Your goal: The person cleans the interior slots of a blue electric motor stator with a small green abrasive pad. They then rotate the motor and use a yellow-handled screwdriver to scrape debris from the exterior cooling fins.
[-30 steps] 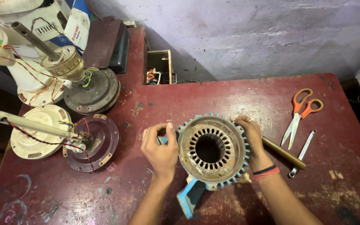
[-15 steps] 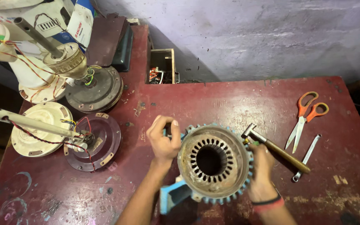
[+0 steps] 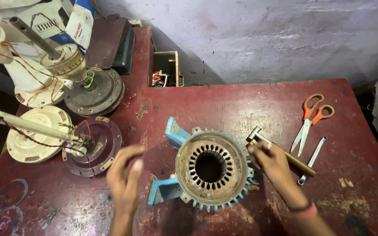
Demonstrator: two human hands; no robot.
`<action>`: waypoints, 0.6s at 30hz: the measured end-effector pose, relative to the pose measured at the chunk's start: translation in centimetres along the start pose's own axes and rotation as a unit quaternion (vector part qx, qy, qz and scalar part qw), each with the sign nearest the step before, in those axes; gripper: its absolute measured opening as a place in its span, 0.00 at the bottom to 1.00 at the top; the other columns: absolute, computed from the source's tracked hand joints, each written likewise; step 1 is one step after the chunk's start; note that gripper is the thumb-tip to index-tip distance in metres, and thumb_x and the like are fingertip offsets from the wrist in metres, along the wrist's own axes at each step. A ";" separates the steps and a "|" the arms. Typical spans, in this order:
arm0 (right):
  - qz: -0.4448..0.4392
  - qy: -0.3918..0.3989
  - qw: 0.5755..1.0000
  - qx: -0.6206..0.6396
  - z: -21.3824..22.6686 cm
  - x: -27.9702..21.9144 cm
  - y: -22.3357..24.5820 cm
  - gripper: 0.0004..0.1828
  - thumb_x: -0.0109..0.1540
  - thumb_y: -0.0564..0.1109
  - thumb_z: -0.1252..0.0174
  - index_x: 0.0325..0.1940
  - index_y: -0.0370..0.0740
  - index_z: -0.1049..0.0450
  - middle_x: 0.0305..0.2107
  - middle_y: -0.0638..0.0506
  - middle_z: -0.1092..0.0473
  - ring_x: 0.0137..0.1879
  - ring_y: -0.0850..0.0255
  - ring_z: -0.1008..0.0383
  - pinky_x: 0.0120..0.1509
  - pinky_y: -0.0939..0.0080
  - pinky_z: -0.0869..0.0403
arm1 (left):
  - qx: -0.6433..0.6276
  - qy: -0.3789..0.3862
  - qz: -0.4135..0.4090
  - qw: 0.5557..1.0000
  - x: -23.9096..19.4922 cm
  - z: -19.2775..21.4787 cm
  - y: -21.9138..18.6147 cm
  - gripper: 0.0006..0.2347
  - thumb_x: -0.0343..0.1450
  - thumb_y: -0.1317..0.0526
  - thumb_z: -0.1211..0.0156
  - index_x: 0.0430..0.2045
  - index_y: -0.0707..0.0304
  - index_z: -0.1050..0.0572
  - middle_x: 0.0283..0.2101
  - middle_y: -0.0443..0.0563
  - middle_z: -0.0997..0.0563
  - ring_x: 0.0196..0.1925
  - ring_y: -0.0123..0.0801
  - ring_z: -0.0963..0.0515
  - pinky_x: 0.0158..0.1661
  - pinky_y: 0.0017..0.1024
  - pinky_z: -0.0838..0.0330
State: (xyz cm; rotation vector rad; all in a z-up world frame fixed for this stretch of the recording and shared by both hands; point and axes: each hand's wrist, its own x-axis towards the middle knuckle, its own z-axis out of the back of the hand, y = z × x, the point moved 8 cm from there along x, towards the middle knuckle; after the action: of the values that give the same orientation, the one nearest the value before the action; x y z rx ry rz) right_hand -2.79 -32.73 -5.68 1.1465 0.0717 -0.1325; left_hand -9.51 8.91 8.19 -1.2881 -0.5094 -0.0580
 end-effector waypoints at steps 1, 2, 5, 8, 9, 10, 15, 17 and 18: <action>0.048 0.016 0.999 -0.007 -0.2 1.3 1.7 0.10 0.64 0.47 0.40 0.38 0.38 0.20 0.28 0.52 0.23 0.37 0.64 0.26 0.45 0.61 0.28 | 0.015 -0.038 -0.005 0.999 -1.8 0.8 -0.4 0.13 0.72 0.61 0.47 0.43 0.73 0.22 0.48 0.57 0.19 0.53 0.38 0.20 0.57 0.33 0.29; 0.050 0.064 0.996 0.041 -1.4 2.6 2.8 0.15 0.63 0.51 0.42 0.42 0.37 0.19 0.32 0.50 0.22 0.42 0.61 0.25 0.51 0.58 0.27 | 0.008 -0.072 -0.022 0.997 -3.6 0.9 -0.9 0.13 0.72 0.60 0.48 0.42 0.72 0.21 0.47 0.55 0.19 0.51 0.37 0.20 0.57 0.32 0.28; 0.091 0.204 0.956 0.188 -5.9 5.5 7.5 0.27 0.64 0.59 0.43 0.54 0.34 0.22 0.49 0.43 0.22 0.58 0.54 0.25 0.66 0.52 0.30 | 0.015 -0.147 -0.056 0.987 -7.3 -0.6 -2.5 0.13 0.73 0.59 0.51 0.39 0.70 0.21 0.46 0.55 0.21 0.48 0.37 0.21 0.55 0.32 0.28; 0.145 0.271 0.942 0.133 -9.5 7.2 11.6 0.30 0.62 0.59 0.45 0.62 0.38 0.27 0.58 0.44 0.27 0.67 0.55 0.29 0.70 0.52 0.32 | 0.070 -0.170 -0.021 0.983 -8.3 -2.1 -2.8 0.11 0.73 0.62 0.49 0.37 0.72 0.22 0.44 0.59 0.25 0.47 0.42 0.23 0.51 0.34 0.30; 0.152 0.297 0.932 0.143 -10.3 7.3 12.5 0.31 0.62 0.58 0.46 0.64 0.38 0.28 0.60 0.44 0.28 0.68 0.55 0.31 0.71 0.52 0.33 | 0.083 -0.179 0.007 0.980 -7.7 -2.6 -2.2 0.10 0.73 0.63 0.48 0.36 0.73 0.21 0.41 0.59 0.23 0.44 0.42 0.22 0.47 0.34 0.30; 0.158 0.323 0.921 0.152 -11.0 7.1 13.1 0.32 0.62 0.58 0.46 0.66 0.38 0.30 0.61 0.43 0.29 0.69 0.55 0.32 0.71 0.52 0.34 | 0.096 -0.187 0.035 0.977 -7.3 -2.9 -1.8 0.09 0.72 0.64 0.47 0.34 0.73 0.21 0.39 0.59 0.22 0.42 0.42 0.22 0.43 0.34 0.30; 0.055 0.416 0.884 0.206 -11.6 6.0 11.9 0.28 0.65 0.56 0.47 0.62 0.35 0.27 0.51 0.44 0.25 0.57 0.58 0.25 0.64 0.56 0.27 | 0.141 -0.227 -0.029 0.963 -6.3 -3.3 -3.7 0.05 0.71 0.67 0.43 0.30 0.72 0.22 0.37 0.58 0.21 0.41 0.43 0.21 0.43 0.35 0.27; 0.044 0.427 0.873 0.231 -11.3 5.5 11.2 0.25 0.67 0.55 0.48 0.58 0.33 0.26 0.45 0.44 0.25 0.51 0.59 0.25 0.59 0.57 0.27 | 0.147 -0.227 -0.034 0.962 -6.1 -3.1 -3.6 0.05 0.70 0.67 0.42 0.29 0.72 0.22 0.35 0.58 0.21 0.39 0.43 0.21 0.42 0.36 0.27; 0.048 0.419 0.877 0.230 -11.1 5.3 10.8 0.23 0.68 0.55 0.49 0.55 0.33 0.26 0.42 0.45 0.25 0.48 0.60 0.25 0.55 0.58 0.27 | 0.149 -0.225 -0.034 0.962 -5.8 -3.0 -3.3 0.05 0.70 0.68 0.42 0.28 0.72 0.22 0.34 0.57 0.21 0.38 0.42 0.21 0.41 0.36 0.28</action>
State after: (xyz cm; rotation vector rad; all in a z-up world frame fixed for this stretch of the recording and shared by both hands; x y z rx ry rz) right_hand 4.10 -18.57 -1.11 1.6129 0.7889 0.4745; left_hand -14.72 3.81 8.33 -0.9837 -0.9159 0.2538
